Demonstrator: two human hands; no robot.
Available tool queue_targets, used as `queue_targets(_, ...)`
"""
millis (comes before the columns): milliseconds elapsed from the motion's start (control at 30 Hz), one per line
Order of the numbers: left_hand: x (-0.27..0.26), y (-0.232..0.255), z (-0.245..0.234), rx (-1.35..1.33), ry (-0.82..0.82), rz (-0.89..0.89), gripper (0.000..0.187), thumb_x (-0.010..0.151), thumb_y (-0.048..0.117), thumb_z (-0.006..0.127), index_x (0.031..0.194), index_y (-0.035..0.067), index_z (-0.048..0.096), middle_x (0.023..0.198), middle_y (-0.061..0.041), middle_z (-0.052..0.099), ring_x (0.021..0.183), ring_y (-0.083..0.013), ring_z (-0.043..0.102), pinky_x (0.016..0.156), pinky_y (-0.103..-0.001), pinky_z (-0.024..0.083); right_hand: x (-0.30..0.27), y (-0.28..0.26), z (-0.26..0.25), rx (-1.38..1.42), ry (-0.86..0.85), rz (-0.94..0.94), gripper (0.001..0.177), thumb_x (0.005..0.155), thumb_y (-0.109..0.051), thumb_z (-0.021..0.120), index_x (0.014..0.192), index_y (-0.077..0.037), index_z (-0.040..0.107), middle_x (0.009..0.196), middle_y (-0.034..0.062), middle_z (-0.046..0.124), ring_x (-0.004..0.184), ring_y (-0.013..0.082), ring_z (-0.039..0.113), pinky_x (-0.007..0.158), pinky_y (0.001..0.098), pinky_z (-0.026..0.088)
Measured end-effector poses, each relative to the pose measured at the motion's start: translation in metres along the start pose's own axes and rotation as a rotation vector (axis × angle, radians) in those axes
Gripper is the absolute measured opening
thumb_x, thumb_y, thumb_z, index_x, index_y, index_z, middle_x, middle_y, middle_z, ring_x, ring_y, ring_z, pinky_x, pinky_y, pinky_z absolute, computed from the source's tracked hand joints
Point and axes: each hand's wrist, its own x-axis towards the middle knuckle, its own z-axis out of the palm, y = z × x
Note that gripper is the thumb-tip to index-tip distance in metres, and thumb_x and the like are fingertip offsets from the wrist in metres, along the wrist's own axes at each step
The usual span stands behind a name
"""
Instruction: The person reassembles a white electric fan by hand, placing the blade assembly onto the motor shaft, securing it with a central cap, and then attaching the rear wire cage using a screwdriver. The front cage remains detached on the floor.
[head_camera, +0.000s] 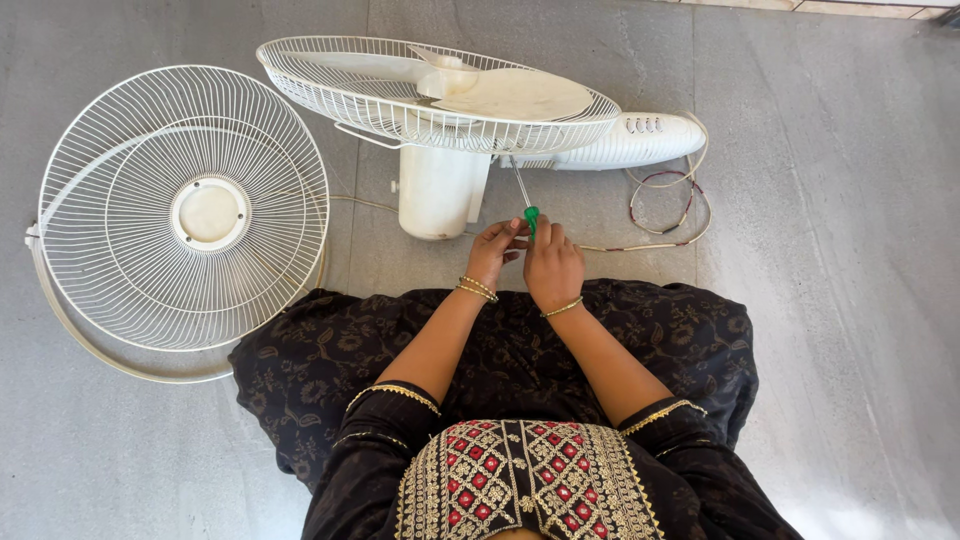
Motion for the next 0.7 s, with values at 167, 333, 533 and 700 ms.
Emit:
queue_targets(167, 0.007, 0.002, 0.000, -0.016, 0.059, -0.126, 0.033, 0.081, 0.048, 0.082, 0.087, 0.018, 0.071, 0.090, 0.004, 0.074, 0.080, -0.0100, 0.066, 0.072, -0.028, 0.047, -0.010, -0.007, 0.003, 0.085, -0.033, -0.093, 0.054, 0.091, -0.009, 0.064, 0.141, 0.006, 0.047, 0.110, 0.0193, 0.061, 0.094, 0.0345, 0.067, 0.073, 0.0390, 0.056)
queue_targets(333, 0.015, 0.002, -0.007, -0.026, 0.005, -0.058, 0.036, 0.082, 0.042, 0.087, 0.086, 0.011, 0.070, 0.082, 0.002, 0.071, 0.077, -0.0119, 0.063, 0.070, -0.030, 0.047, -0.010, 0.000, 0.002, 0.520, -0.075, -0.014, 0.063, 0.091, -0.021, 0.068, 0.142, 0.005, 0.042, 0.116, 0.0219, 0.059, 0.098, 0.0342, 0.063, 0.080, 0.0403, 0.055)
queue_targets(533, 0.014, 0.004, -0.003, -0.056, -0.020, -0.131, 0.034, 0.081, 0.040, 0.085, 0.092, 0.010, 0.074, 0.082, -0.003, 0.072, 0.071, -0.0188, 0.062, 0.069, -0.035, 0.049, -0.022, 0.012, 0.006, 1.624, -0.586, 0.957, 0.050, 0.099, -0.042, 0.057, 0.131, -0.003, 0.055, 0.092, 0.0086, 0.068, 0.066, 0.0134, 0.059, 0.059, 0.0261, 0.046)
queue_targets(700, 0.005, 0.011, 0.000, -0.035, -0.101, -0.126, 0.040, 0.082, 0.050, 0.077, 0.101, 0.015, 0.078, 0.091, 0.002, 0.074, 0.087, -0.0138, 0.066, 0.085, -0.034, 0.053, -0.025, 0.012, 0.020, 1.398, -0.462, 0.876, 0.042, 0.102, -0.032, 0.071, 0.116, 0.006, 0.062, 0.077, 0.0057, 0.064, 0.058, 0.0135, 0.050, 0.055, 0.0303, 0.037)
